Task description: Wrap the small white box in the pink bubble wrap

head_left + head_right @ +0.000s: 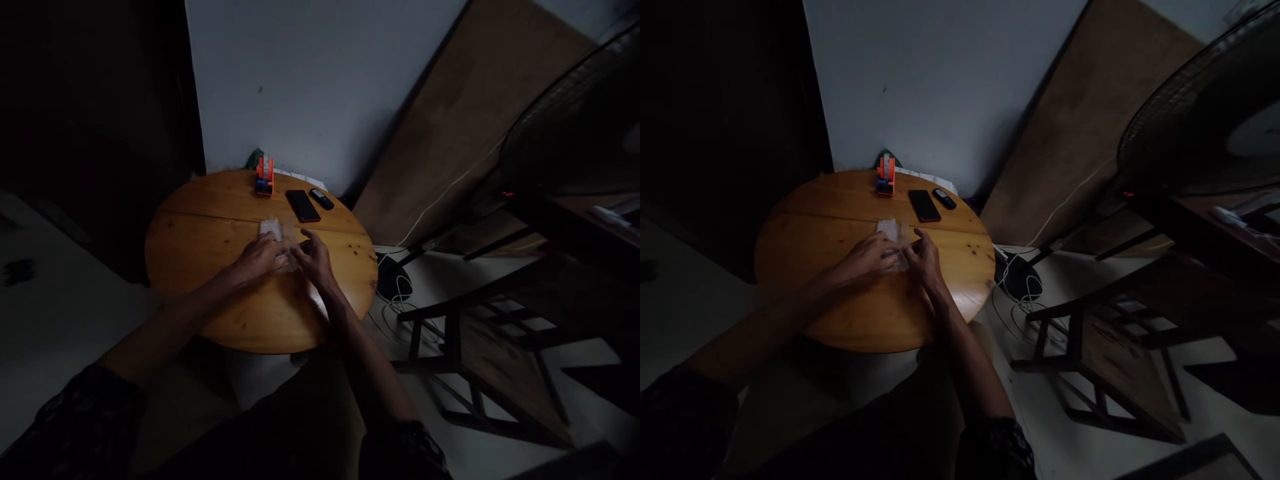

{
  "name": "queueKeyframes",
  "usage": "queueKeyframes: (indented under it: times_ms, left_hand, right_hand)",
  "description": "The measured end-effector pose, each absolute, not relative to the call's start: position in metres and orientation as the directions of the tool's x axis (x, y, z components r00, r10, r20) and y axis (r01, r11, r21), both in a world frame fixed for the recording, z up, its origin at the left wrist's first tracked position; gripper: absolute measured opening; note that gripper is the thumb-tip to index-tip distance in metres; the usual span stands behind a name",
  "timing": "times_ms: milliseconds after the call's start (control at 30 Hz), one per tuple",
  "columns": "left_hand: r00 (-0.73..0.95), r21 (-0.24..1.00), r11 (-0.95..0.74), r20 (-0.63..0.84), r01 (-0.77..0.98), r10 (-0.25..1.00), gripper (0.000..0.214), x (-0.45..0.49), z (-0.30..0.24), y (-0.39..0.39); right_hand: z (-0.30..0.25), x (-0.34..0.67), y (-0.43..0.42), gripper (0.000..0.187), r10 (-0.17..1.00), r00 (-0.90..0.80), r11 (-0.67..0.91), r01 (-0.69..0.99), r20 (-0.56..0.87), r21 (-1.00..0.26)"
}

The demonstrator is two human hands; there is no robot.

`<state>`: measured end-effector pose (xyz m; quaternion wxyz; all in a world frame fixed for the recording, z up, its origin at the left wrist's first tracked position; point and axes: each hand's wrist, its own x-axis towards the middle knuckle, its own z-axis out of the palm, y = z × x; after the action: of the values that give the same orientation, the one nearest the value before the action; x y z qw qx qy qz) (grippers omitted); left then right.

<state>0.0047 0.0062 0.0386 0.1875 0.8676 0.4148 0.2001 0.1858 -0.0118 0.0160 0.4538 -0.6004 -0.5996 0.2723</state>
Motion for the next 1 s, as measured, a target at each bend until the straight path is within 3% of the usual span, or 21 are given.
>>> queueKeyframes:
  times_ms: [133, 333, 567, 700, 867, 1000]
  left_hand:
    - [0.547, 0.563, -0.559, 0.213, 0.608, 0.809, 0.029, 0.005, 0.028, 0.014]
    - [0.477, 0.646, -0.542, 0.297, 0.538, 0.827, 0.053, 0.01, 0.016, 0.013]
    - [0.434, 0.72, -0.503, 0.305, 0.478, 0.848, 0.061, 0.007, 0.02, 0.006]
    - [0.471, 0.804, -0.443, 0.235, 0.397, 0.85, 0.064, -0.001, 0.025, 0.006]
    - [0.491, 0.838, -0.427, 0.229, 0.339, 0.841, 0.066, -0.006, 0.028, 0.007]
    - [0.362, 0.864, -0.352, 0.217, 0.361, 0.906, 0.055, -0.004, 0.025, 0.007]
  right_hand:
    - [0.015, 0.173, -0.012, 0.061, 0.975, 0.112, 0.128, 0.423, 0.192, -0.897]
    - [0.019, 0.169, -0.013, 0.055, 0.989, 0.084, 0.077, 0.429, 0.124, -0.9]
    - [0.041, 0.177, -0.022, 0.046, 0.991, -0.124, 0.08, 0.315, 0.042, -0.946]
    - [0.042, 0.185, -0.021, 0.054, 0.974, -0.226, 0.058, 0.251, 0.0, -0.966]
    - [0.035, 0.184, -0.016, 0.063, 0.954, -0.288, 0.21, 0.457, 0.08, -0.864]
    - [0.045, 0.169, -0.021, 0.067, 0.957, -0.263, 0.283, 0.779, 0.119, -0.56]
